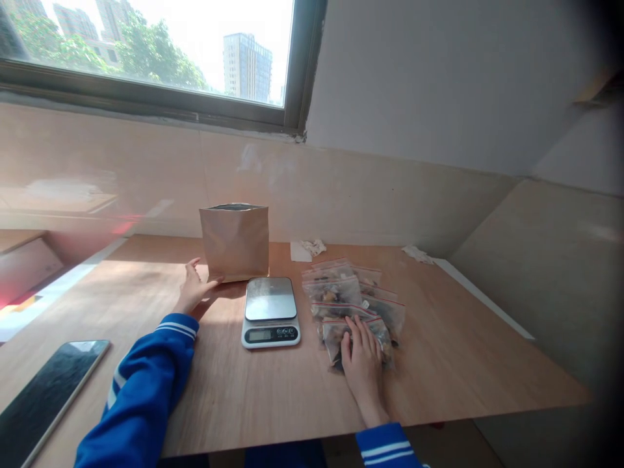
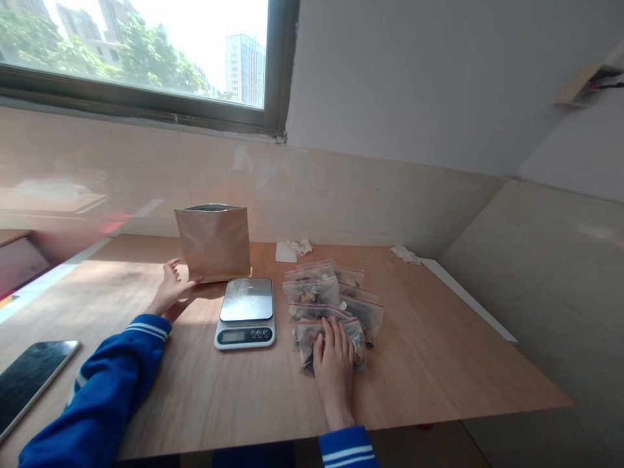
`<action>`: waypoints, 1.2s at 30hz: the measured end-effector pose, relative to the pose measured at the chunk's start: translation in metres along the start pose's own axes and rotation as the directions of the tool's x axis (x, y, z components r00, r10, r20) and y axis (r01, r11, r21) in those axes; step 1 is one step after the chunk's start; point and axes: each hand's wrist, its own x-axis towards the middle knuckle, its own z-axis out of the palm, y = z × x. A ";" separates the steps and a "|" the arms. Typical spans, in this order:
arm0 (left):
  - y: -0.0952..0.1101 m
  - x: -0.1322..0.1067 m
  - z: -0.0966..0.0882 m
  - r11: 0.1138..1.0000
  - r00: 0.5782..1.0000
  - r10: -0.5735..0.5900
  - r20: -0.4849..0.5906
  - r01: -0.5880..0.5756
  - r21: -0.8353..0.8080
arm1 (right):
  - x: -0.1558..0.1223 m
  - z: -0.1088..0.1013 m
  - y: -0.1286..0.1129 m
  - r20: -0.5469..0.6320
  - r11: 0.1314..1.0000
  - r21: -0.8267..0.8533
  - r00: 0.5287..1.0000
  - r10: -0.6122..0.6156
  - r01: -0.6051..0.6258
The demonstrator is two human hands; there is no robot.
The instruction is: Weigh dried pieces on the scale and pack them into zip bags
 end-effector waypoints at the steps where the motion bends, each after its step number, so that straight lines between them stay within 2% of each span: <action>1: 0.003 -0.001 0.003 0.999 1.000 0.011 0.021 -0.011 -0.037 | 0.000 0.001 0.000 0.001 1.000 -0.001 1.000 -0.001 0.001; 5: 0.011 -0.006 0.011 0.992 0.996 0.007 0.090 0.004 -0.123 | -0.001 0.002 0.002 0.002 1.000 0.000 1.000 -0.012 0.012; 9: 0.007 -0.005 0.006 0.999 0.991 0.018 0.135 -0.012 -0.044 | -0.001 0.002 0.004 0.005 1.000 -0.009 1.000 -0.026 0.027; 14: -0.004 -0.006 -0.009 0.999 0.998 0.018 0.065 -0.020 0.027 | 0.000 0.002 0.003 0.011 1.000 -0.021 1.000 -0.019 0.019; 21: 0.006 -0.023 -0.026 0.998 0.998 0.014 0.060 -0.018 0.064 | 0.000 0.003 0.002 -0.011 1.000 -0.022 1.000 -0.003 0.003; 25: 0.002 -0.026 -0.031 0.993 0.999 0.030 0.040 -0.035 0.117 | 0.000 0.003 0.002 -0.015 0.999 -0.031 1.000 -0.010 0.009; 29: -0.002 -0.030 -0.031 0.963 0.996 0.072 -0.050 -0.056 0.262 | 0.000 0.001 0.002 -0.006 0.999 -0.026 1.000 -0.021 0.020; 32: -0.001 -0.044 -0.029 0.944 0.988 0.060 -0.143 -0.010 0.331 | 0.000 0.001 0.002 -0.001 1.000 -0.005 1.000 -0.002 0.002; 36: 0.005 -0.083 -0.020 0.975 0.960 0.005 -0.278 0.057 0.213 | 0.002 -0.002 0.002 -0.014 0.998 0.059 1.000 0.018 -0.018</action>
